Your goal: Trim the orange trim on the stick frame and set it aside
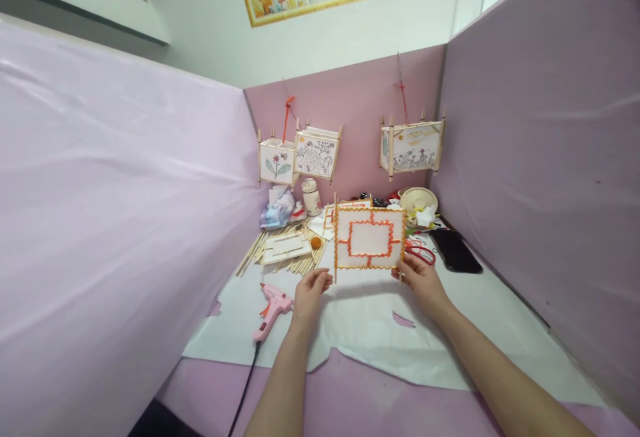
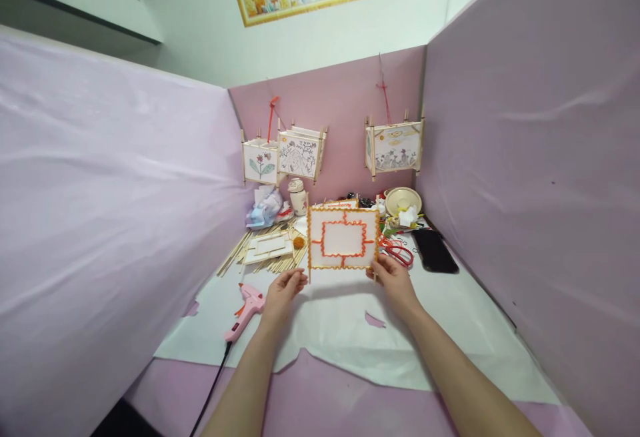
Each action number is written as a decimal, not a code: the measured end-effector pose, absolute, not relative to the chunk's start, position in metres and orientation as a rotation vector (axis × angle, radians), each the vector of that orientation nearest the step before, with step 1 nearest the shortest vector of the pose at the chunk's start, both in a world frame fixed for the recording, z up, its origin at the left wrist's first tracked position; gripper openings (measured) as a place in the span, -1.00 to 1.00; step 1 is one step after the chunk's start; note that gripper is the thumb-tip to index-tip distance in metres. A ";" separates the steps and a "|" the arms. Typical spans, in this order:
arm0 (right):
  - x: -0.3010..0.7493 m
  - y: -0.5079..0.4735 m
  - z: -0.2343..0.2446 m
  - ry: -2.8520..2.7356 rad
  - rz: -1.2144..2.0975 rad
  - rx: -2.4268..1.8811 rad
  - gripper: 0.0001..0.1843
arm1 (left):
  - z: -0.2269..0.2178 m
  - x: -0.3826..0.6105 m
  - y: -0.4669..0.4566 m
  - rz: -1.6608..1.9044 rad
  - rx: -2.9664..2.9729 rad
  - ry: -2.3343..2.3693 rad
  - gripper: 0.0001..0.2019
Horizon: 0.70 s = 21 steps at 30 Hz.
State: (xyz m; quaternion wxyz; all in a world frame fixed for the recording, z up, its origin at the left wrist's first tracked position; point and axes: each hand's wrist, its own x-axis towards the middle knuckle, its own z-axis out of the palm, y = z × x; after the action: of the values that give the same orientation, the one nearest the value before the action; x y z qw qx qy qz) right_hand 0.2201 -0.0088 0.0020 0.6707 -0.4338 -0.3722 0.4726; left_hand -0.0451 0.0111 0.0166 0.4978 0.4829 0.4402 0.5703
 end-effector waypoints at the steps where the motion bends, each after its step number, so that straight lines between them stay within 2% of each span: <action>1: 0.223 -0.007 0.001 -0.803 1.044 -0.963 -0.52 | 0.016 -0.047 0.012 1.431 1.177 1.134 -0.62; 5: 0.233 -0.003 -0.005 -0.710 0.996 -0.932 -0.59 | 0.017 -0.053 0.012 1.539 1.204 1.264 -0.74; 9: 0.234 -0.001 -0.008 -0.707 0.991 -0.932 -0.60 | 0.019 -0.050 0.005 1.556 1.255 1.360 -0.67; 12: 0.233 -0.002 -0.008 -0.734 1.002 -0.933 -0.60 | 0.021 -0.046 0.001 1.613 1.338 1.317 -0.83; 14: 0.232 -0.002 -0.008 -0.750 1.016 -0.922 -0.60 | 0.021 -0.043 0.001 1.609 1.393 1.291 -0.51; 16: 0.231 -0.003 -0.007 -0.759 1.027 -0.921 -0.58 | 0.019 -0.041 0.001 1.543 1.419 1.288 -0.32; 21: 0.227 -0.007 -0.002 -0.793 1.061 -0.932 -0.54 | 0.014 -0.034 0.005 1.395 1.309 1.094 -0.33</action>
State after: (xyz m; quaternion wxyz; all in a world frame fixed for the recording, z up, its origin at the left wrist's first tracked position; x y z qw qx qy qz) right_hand 0.2274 -0.0072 -0.0024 0.6897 -0.4166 -0.3546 0.4743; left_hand -0.0344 0.0046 0.0142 0.4521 0.5298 0.4429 0.5646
